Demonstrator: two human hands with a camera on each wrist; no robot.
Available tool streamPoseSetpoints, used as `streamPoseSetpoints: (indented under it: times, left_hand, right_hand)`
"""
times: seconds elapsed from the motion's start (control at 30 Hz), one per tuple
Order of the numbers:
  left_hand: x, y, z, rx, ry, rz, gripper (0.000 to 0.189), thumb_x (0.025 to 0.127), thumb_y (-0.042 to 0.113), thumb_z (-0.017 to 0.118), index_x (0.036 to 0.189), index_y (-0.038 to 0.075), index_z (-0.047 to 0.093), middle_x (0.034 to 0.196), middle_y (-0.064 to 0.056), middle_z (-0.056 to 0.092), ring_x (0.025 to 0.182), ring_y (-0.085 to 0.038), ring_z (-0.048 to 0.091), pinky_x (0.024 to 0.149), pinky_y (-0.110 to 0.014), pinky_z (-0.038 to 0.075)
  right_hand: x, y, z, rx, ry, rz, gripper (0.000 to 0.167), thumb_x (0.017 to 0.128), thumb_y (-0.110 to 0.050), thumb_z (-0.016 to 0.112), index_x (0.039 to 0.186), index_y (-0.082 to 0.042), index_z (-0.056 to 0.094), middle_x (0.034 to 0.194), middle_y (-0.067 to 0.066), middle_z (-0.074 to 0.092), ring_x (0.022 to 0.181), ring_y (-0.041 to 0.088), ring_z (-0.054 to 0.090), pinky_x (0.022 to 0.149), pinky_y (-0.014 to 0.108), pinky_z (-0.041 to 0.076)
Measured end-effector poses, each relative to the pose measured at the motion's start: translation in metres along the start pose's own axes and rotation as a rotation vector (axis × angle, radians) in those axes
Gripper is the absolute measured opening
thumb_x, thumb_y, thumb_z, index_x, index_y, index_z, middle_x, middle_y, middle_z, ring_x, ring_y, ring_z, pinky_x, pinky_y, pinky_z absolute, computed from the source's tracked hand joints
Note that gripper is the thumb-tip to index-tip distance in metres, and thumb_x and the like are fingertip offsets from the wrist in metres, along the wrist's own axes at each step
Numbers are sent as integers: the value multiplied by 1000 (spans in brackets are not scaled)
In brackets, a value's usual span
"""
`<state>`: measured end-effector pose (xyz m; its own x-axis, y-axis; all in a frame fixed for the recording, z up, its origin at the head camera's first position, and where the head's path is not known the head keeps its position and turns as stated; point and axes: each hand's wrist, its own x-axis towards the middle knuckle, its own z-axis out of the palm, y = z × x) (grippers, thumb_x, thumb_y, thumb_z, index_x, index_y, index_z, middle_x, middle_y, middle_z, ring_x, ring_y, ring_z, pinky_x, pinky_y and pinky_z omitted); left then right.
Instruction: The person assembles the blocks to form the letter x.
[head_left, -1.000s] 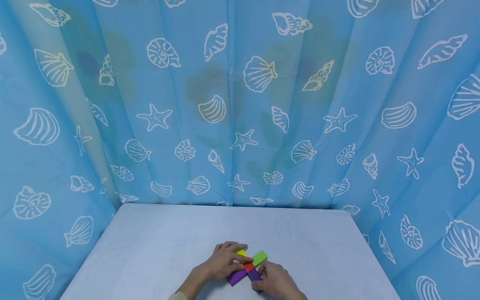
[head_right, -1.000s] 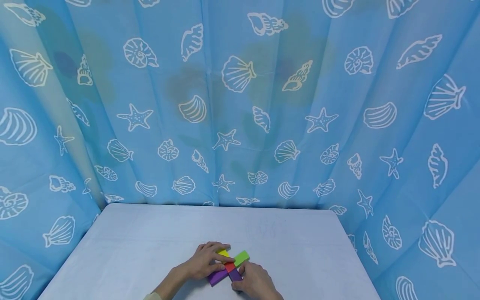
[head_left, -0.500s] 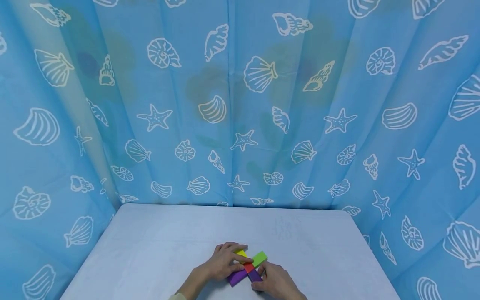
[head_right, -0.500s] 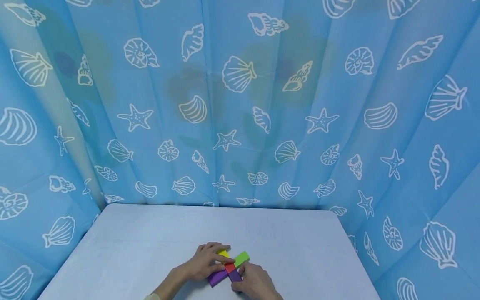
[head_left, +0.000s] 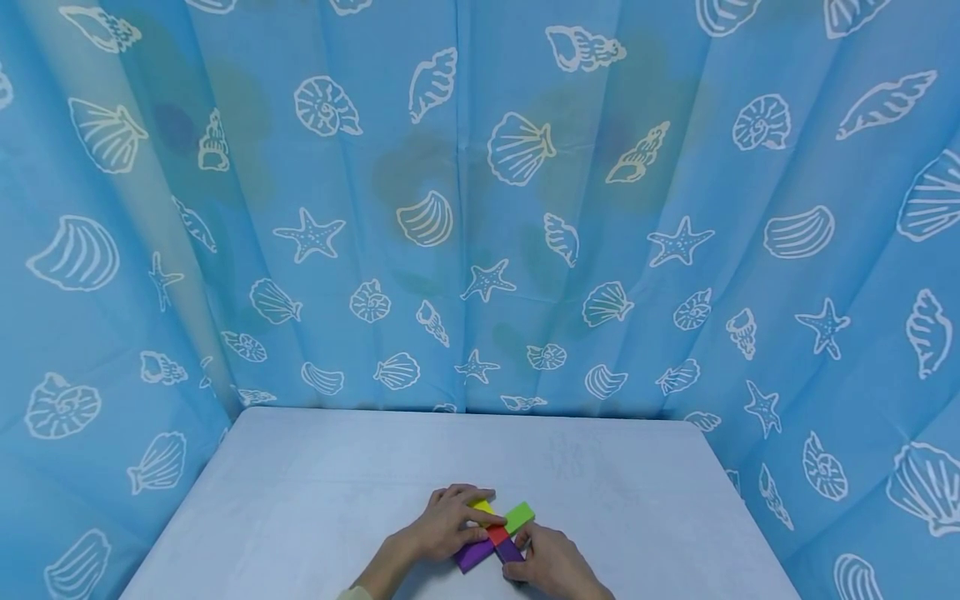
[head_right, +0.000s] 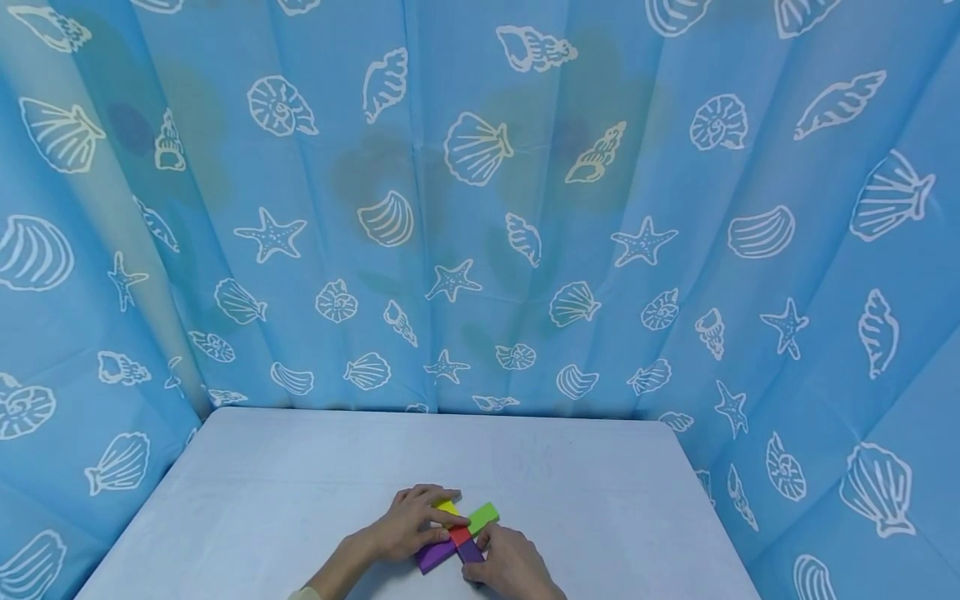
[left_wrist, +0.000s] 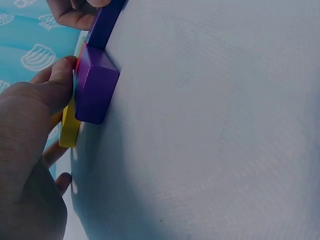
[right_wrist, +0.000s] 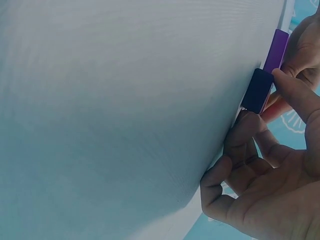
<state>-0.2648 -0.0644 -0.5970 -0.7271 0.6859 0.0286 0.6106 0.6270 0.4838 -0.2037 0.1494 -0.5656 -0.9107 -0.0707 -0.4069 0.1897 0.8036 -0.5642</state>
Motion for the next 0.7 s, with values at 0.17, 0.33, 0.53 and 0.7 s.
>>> streamPoseSetpoints:
  times: [0.17, 0.33, 0.53, 0.7]
  left_hand:
    - [1, 0, 0, -4, -5, -9, 33, 101, 47, 52, 133, 48, 61, 154, 6, 45, 141, -29, 36, 104, -60, 29]
    - [1, 3, -1, -1, 5, -15, 33, 102, 50, 49, 132, 47, 62, 156, 4, 43, 141, -29, 35, 104, -61, 30]
    - [3, 11, -3, 16, 38, -38, 34, 102, 56, 45, 128, 47, 65, 159, 2, 37, 144, -29, 33, 108, -63, 27]
    - [4, 17, -3, 19, 96, -31, 38, 104, 54, 43, 135, 43, 61, 159, 1, 38, 144, -28, 34, 109, -65, 24]
  right_hand:
    - [1, 1, -1, -2, -3, -8, 35, 79, -33, 85, 96, -11, 65, 78, 0, 61, 72, 19, 55, 65, 37, 41]
    - [1, 3, -2, 5, -4, -25, 37, 79, -34, 84, 98, -10, 64, 79, 1, 61, 72, 19, 55, 65, 36, 42]
    - [-1, 6, -6, -5, 3, -89, 38, 80, -36, 84, 100, -10, 65, 77, -1, 60, 70, 18, 54, 63, 35, 41]
    - [-5, 7, -19, -17, 32, -165, 39, 82, -42, 81, 102, -13, 66, 74, -2, 58, 63, 16, 51, 57, 32, 39]
